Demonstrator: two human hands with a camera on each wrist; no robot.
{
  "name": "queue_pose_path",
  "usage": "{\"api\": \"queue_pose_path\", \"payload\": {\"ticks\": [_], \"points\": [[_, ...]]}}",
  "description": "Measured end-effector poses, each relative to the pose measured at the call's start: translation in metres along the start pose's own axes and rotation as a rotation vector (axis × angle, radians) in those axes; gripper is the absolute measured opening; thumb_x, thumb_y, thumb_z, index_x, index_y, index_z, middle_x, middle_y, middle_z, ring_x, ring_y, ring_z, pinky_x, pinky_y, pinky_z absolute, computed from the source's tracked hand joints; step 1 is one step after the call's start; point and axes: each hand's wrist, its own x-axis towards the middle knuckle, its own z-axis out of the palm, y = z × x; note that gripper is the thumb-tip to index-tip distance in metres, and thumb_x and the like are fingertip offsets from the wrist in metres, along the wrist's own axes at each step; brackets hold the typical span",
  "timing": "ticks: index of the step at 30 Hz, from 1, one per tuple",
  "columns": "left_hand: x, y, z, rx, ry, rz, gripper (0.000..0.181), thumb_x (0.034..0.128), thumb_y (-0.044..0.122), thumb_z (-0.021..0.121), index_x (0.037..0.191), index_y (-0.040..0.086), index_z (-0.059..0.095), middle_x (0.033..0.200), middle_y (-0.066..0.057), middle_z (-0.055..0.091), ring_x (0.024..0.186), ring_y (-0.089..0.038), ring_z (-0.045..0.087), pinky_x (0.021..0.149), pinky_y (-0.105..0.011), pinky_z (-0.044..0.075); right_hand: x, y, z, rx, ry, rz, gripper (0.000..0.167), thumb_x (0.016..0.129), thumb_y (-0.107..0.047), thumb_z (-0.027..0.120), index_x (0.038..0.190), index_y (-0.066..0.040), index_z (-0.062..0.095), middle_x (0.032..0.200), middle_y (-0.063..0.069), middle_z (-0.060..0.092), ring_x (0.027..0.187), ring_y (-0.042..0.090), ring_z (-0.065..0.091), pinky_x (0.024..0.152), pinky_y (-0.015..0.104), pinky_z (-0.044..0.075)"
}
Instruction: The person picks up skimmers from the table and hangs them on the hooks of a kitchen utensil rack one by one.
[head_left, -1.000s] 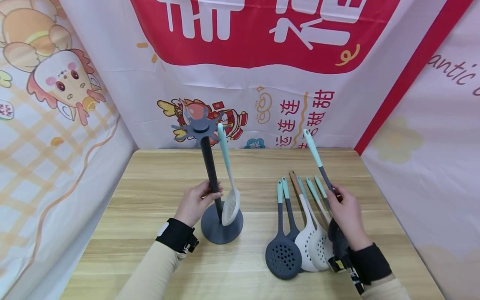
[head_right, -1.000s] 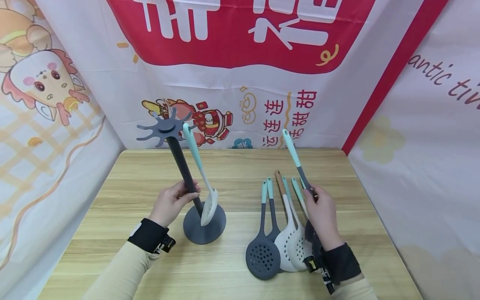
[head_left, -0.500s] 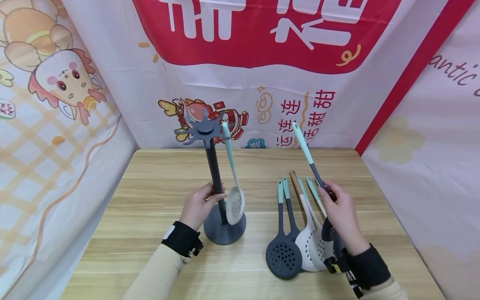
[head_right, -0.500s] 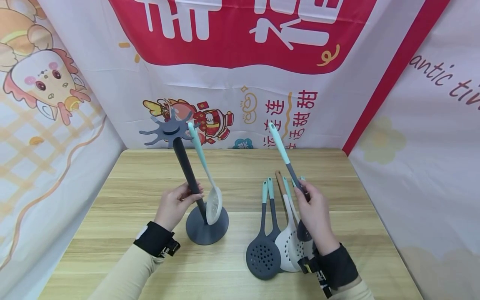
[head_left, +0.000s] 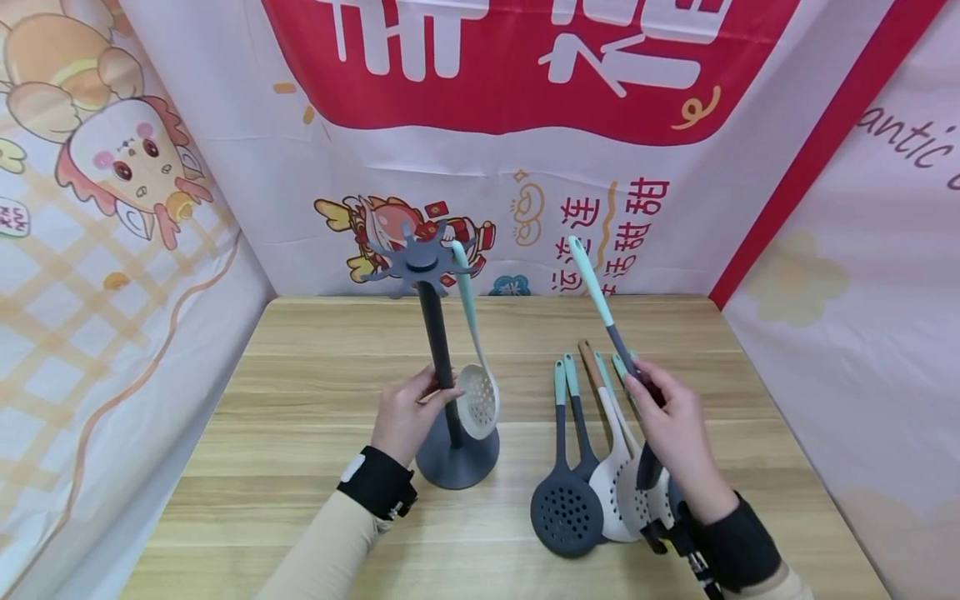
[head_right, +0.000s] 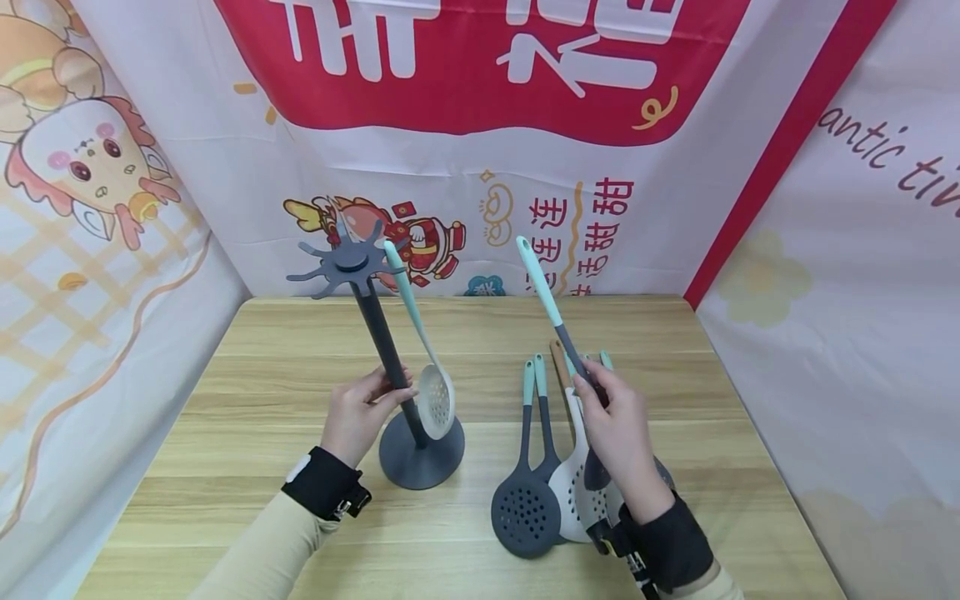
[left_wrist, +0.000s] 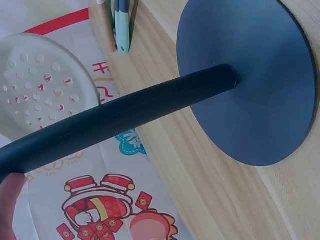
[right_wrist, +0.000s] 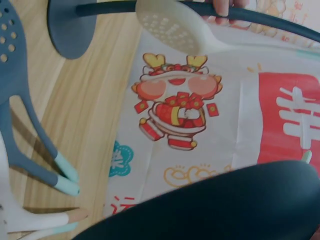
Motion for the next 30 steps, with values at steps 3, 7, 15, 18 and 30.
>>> {"api": "queue_pose_path", "payload": {"ticks": [3,7,15,18,30], "points": [[0.000,0.002,0.004,-0.003,0.017,0.002,0.024,0.0827,0.006,0.078,0.106,0.005,0.073,0.098,-0.014,0.076,0.093,-0.027,0.075,0.073,-0.030,0.061,-0.002,-0.007,0.000,0.022,0.006,-0.021,0.030,0.101,-0.012,0.058,0.127,0.002,0.064,0.096,0.018,0.067,0.071,0.006,0.052,0.059,0.017,0.047],[0.001,0.003,0.009,0.008,0.045,0.013,0.027,0.0820,0.009,0.078,0.107,0.002,0.073,0.096,-0.016,0.076,0.091,-0.028,0.075,0.071,-0.032,0.061,-0.005,-0.014,0.000,0.052,0.003,-0.041,0.029,0.100,-0.010,0.058,0.126,0.003,0.064,0.096,0.020,0.069,0.074,0.003,0.055,0.061,0.015,0.048],[0.002,0.006,0.017,0.062,0.088,0.030,0.030,0.0800,0.012,0.081,0.107,0.002,0.073,0.093,-0.014,0.077,0.089,-0.026,0.075,0.069,-0.032,0.061,-0.011,-0.023,0.001,0.073,-0.005,-0.054,0.029,0.101,-0.010,0.056,0.126,0.002,0.064,0.093,0.019,0.070,0.074,0.004,0.056,0.062,0.016,0.049],[0.002,0.007,0.019,0.060,0.094,0.017,0.029,0.0794,0.010,0.081,0.106,0.001,0.073,0.093,-0.014,0.077,0.089,-0.027,0.075,0.069,-0.033,0.061,-0.013,-0.025,0.003,0.097,-0.004,-0.058,0.029,0.100,-0.008,0.057,0.126,0.003,0.064,0.092,0.019,0.070,0.074,0.002,0.056,0.061,0.016,0.048],[0.003,0.008,0.022,0.107,0.086,-0.009,0.028,0.0824,0.013,0.080,0.106,0.001,0.071,0.093,-0.011,0.077,0.088,-0.024,0.075,0.069,-0.029,0.062,-0.019,-0.032,0.007,0.136,-0.028,-0.098,0.026,0.100,-0.005,0.057,0.123,0.003,0.066,0.090,0.015,0.069,0.076,0.001,0.059,0.061,0.019,0.050]]}}
